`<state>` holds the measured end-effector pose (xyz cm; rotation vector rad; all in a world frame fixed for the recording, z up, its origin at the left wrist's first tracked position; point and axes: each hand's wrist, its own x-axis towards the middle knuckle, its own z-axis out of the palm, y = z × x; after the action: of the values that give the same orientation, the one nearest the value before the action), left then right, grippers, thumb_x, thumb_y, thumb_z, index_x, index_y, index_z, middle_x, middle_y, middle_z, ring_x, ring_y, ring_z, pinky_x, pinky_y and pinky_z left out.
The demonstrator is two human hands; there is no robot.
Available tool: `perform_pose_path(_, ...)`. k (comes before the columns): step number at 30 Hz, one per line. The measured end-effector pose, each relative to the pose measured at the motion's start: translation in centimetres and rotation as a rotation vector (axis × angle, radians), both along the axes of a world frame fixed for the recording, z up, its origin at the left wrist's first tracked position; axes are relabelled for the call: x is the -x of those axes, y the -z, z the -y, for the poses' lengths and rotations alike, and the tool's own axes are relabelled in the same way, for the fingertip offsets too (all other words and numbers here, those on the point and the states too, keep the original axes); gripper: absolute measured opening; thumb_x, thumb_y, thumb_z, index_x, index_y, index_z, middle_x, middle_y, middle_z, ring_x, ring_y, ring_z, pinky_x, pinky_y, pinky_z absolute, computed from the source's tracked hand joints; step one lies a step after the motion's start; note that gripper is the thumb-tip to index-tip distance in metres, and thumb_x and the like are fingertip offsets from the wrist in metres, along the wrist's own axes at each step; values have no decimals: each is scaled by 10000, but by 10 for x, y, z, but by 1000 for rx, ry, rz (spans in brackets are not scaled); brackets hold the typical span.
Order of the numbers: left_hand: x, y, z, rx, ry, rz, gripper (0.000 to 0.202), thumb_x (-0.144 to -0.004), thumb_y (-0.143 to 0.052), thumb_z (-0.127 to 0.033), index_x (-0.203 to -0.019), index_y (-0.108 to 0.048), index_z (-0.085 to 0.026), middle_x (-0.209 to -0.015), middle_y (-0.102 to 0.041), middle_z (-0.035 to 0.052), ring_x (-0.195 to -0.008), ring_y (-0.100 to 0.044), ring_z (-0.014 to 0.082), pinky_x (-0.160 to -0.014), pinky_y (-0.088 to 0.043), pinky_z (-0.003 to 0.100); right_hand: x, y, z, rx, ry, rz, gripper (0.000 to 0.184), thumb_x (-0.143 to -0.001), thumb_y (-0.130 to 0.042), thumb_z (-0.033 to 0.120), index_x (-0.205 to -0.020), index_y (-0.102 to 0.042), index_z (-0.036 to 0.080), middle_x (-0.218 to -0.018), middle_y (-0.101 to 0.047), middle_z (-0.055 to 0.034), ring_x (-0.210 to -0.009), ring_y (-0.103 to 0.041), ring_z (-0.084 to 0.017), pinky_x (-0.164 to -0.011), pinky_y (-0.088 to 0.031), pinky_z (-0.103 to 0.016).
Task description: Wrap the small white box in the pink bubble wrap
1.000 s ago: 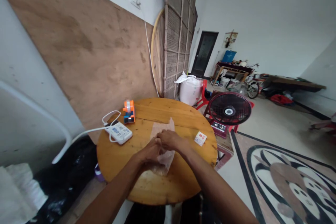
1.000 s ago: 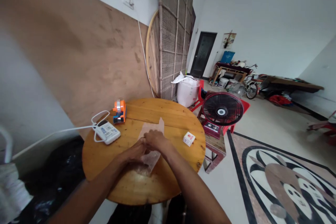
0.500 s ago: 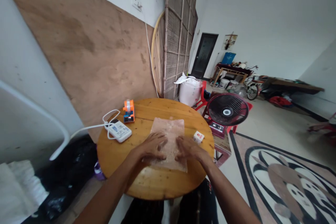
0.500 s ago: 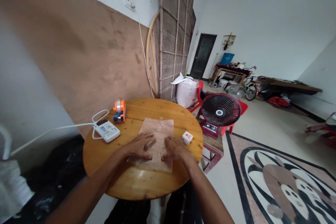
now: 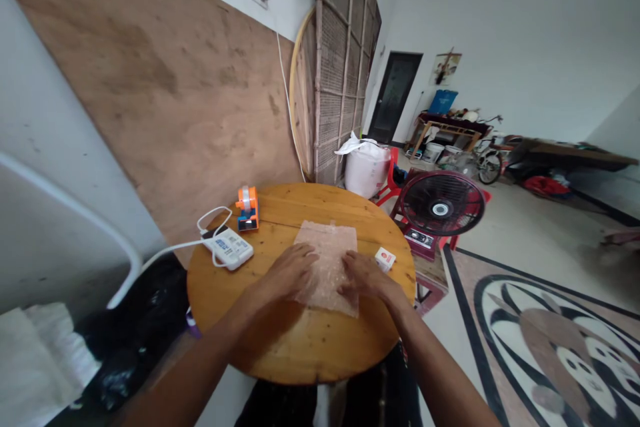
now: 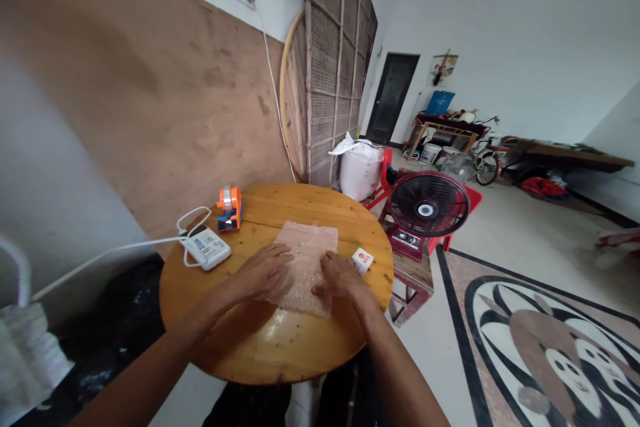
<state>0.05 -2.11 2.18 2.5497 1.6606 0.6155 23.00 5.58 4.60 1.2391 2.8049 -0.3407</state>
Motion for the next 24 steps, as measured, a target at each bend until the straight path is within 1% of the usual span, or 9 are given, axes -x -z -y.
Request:
perform_pose_path(2, -14, -1, -9, 16, 104, 4, 318, -874, -469, -204, -1159, -609, -185, -1297, -563, 93, -1251, -458, 240, -1086, -350, 401, 1, -1, 0, 3, 7, 0, 603, -686, -727, 479, -1157, -564, 139, -1301, -517, -182, -1178, -512, -339, -957, -392, -405)
perform_pose_path(5, -28, 5, -17, 67, 163, 11, 217, -850, -545, -301, -1009, -652, -201, -1191, -612, 80, -1166, -513, 250, -1040, -381, 405, 0, -2, 3, -1, 3, -10, 582, -698, -722, 457, -1162, -571, 139, -1291, -529, -185, -1178, -522, -335, -968, -400, -411)
perform_pose_path(8, -29, 16, -16, 48, 142, 60, 296, -808, -609, -352, -1065, -638, -211, -1273, -558, 89, -1193, -487, 267, -1043, -366, 415, -5, 1, 7, -24, -7, -46, 568, -735, -695, 438, -1198, -565, 137, -1320, -522, -188, -1208, -508, -329, -997, -396, -418)
perform_pose_path(10, -25, 21, -14, 37, 141, 86, 365, -796, -625, -376, -1125, -622, -217, -1325, -523, 93, -1235, -453, 278, -1067, -337, 426, -11, 4, 11, -31, 12, -67, 619, -769, -660, 443, -1280, -523, 122, -1400, -457, -201, -1280, -448, -339, -1050, -356, -447)
perform_pose_path(12, -23, 23, -13, 50, 151, 94, 379, -788, -633, -394, -1126, -625, -223, -1318, -529, 90, -1234, -453, 282, -1068, -332, 430, -16, 9, 15, -25, 40, -82, 677, -798, -624, 455, -1353, -468, 101, -1454, -397, -208, -1332, -389, -341, -1097, -301, -475)
perform_pose_path(16, -25, 21, -12, 33, 152, 106, 350, -788, -623, -364, -1109, -631, -223, -1291, -546, 87, -1231, -452, 282, -1073, -316, 434, -22, 21, 20, -59, 91, -135, 719, -837, -568, 480, -1410, -408, 75, -1477, -369, -203, -1366, -347, -323, -1138, -238, -492)
perform_pose_path(20, -30, 17, -9, 21, 232, 72, 322, -834, -572, -365, -1129, -611, -242, -1268, -562, 70, -1245, -435, 276, -1096, -259, 454, -23, 32, 24, -114, 115, -195, 699, -845, -561, 464, -1401, -423, 63, -1471, -388, -188, -1362, -356, -310, -1138, -261, -468)
perform_pose_path(22, -31, 15, -8, 28, 243, 48, 344, -837, -573, -387, -1151, -596, -249, -1275, -556, 69, -1234, -441, 277, -1093, -250, 463, -26, 33, 28, -137, 110, -247, 650, -855, -556, 428, -1384, -446, 66, -1453, -418, -180, -1345, -385, -293, -1126, -293, -444)
perform_pose_path(24, -32, 15, -8, 30, 237, 37, 358, -829, -584, -399, -1154, -590, -249, -1281, -551, 72, -1221, -450, 276, -1087, -252, 463, -32, 30, 31, -185, 119, -318, 533, -878, -526, 382, -1335, -506, 108, -1404, -486, -154, -1303, -440, -267, -1108, -322, -430)
